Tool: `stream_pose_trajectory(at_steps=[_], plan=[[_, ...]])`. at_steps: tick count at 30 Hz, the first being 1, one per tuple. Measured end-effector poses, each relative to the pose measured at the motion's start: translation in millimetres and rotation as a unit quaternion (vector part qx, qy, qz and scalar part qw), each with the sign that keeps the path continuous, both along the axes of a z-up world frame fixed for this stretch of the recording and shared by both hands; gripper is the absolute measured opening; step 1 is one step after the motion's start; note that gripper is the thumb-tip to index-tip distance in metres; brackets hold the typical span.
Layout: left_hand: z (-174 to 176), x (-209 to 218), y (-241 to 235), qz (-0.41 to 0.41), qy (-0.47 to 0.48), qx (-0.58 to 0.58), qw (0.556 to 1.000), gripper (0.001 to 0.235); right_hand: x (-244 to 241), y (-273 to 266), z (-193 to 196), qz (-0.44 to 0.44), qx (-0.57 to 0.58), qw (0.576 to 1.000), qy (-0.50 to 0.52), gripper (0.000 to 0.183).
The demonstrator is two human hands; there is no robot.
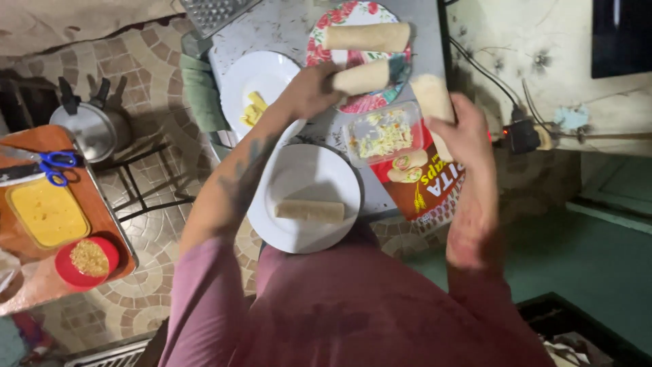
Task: Assembling and rolling food wraps by adding fillings like cheese and folding the tortillas on a plate.
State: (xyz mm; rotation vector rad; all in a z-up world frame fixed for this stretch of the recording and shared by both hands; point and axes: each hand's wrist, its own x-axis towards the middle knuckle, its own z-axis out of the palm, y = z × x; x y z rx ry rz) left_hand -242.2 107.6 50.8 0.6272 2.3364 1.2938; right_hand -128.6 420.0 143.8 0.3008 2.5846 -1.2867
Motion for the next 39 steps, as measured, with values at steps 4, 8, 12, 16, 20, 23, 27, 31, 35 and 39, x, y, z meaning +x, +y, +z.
stream_pose_trajectory(at_steps=[4, 8, 12, 16, 20, 23, 27, 31, 35, 39], plan=[[-30, -27, 52, -0.06, 0.122, -0.142, 0.98, 0.044, 54, 25, -16, -0.1, -0.07, 0.992, -0.03, 0.041], [-49, -33, 70, -0.119, 0.239, -0.275, 0.924, 0.057, 87, 29, -13, -0.151, -0.107, 0.982, -0.045, 0.035], [-30, -27, 70, -0.084, 0.2, -0.23, 0.949, 0.055, 111, 34, -19, -0.144, -0.106, 0.983, -0.04, 0.041], [-37, -24, 65, -0.044, 0.291, -0.155, 0.943, 0.045, 127, 38, -22, -0.145, -0.121, 0.982, -0.03, 0.044], [-25, -16, 56, -0.013, 0.477, -0.124, 0.87, 0.023, 137, 41, -25, -0.164, -0.109, 0.979, -0.043, 0.052], [-21, -11, 48, 0.03, 0.561, -0.127, 0.818, 0.016, 143, 40, -19, -0.161, -0.133, 0.976, -0.061, 0.051], [-42, -13, 38, -0.004, 0.563, -0.159, 0.811, 0.052, 151, 42, -24, -0.162, -0.132, 0.976, -0.062, 0.054], [-45, -18, 36, -0.029, 0.589, -0.217, 0.778, 0.029, 159, 43, -26, -0.162, -0.153, 0.973, -0.058, 0.061], [-48, -28, 34, -0.034, 0.609, -0.227, 0.759, 0.028, 165, 42, -32, -0.158, -0.186, 0.968, -0.051, 0.048], [-49, -20, 32, -0.039, 0.585, -0.211, 0.782, 0.022, 163, 34, -35, -0.147, -0.178, 0.971, -0.06, 0.049]])
